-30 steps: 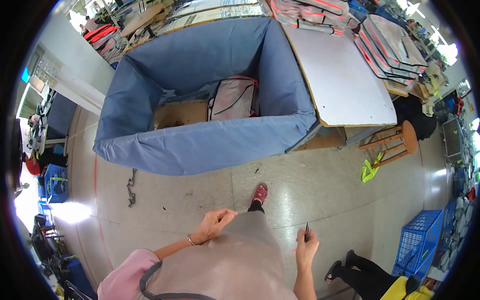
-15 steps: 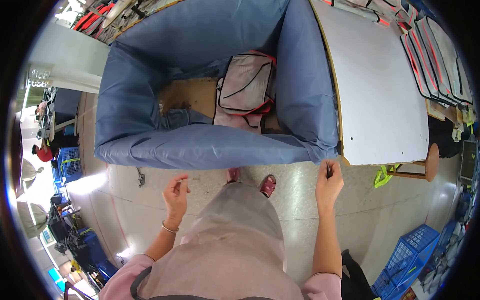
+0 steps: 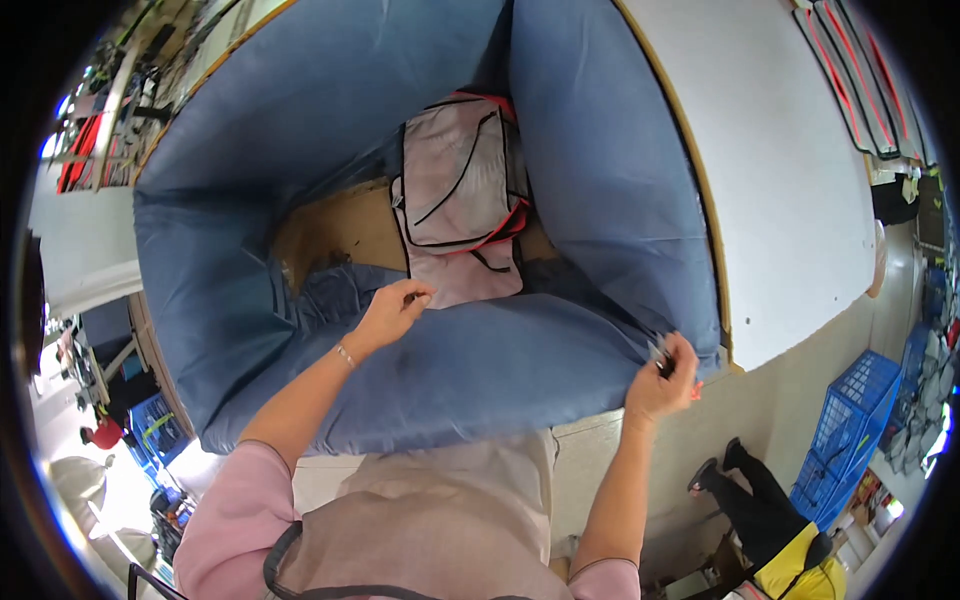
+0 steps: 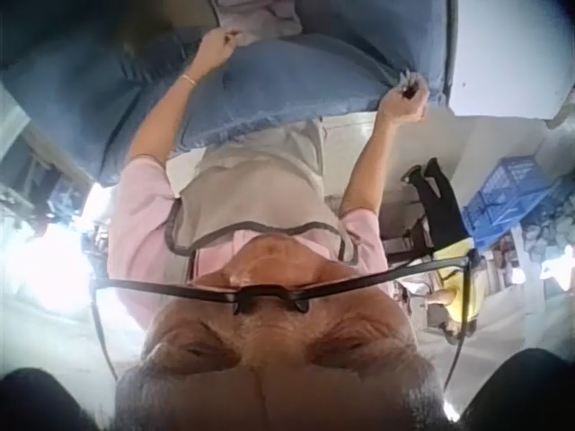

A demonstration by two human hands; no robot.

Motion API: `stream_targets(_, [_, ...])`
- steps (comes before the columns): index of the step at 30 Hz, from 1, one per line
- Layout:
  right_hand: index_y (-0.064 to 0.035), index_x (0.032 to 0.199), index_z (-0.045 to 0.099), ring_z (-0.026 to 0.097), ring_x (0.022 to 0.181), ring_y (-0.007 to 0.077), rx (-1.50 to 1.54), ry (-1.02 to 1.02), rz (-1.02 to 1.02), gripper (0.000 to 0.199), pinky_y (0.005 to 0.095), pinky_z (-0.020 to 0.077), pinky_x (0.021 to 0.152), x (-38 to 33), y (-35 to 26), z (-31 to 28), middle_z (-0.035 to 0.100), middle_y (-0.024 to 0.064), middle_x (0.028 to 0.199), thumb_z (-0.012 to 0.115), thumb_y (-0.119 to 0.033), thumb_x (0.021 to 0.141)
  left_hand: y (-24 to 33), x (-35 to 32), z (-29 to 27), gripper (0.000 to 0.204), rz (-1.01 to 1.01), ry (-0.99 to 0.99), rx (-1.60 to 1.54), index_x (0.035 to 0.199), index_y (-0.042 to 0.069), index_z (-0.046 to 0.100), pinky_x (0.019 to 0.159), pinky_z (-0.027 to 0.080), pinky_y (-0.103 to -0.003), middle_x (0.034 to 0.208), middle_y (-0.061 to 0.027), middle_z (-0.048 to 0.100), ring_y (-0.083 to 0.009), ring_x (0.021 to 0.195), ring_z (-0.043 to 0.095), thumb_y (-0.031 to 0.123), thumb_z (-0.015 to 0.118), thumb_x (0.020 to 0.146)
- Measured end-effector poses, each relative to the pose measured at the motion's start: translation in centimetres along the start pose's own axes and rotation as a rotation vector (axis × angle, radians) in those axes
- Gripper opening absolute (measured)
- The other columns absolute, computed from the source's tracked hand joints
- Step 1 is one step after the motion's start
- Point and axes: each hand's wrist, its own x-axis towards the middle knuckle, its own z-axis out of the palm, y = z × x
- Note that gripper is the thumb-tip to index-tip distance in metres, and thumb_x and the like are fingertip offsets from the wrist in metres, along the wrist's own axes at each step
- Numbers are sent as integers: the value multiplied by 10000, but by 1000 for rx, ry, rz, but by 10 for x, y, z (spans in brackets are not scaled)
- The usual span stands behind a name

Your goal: Inspecting pink bags for quality and trimming loose threads using a small tool in a manufacturing facility.

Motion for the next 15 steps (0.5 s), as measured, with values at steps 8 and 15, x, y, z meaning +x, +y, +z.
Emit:
stream_targets(8, [5,987,627,531,761,92,-189,54,86,119,223,454,689,-1,-8,-5,612,31,854,627,-30,872,-196,121,-13,222,-462,99,165,959,79,691,800,502,-374,922,-158,676,-308,881,650,228,611,815])
stream_targets(15, [6,986,626,521,798,107,-465,32,217,148,235,432,747,-4,-8,-18,594,28,880,621,-111,895,-274,203,53,250,-484,-81,250,918,78,698,792,495,-409,887,-187,662,-340,873,639,246,547,812])
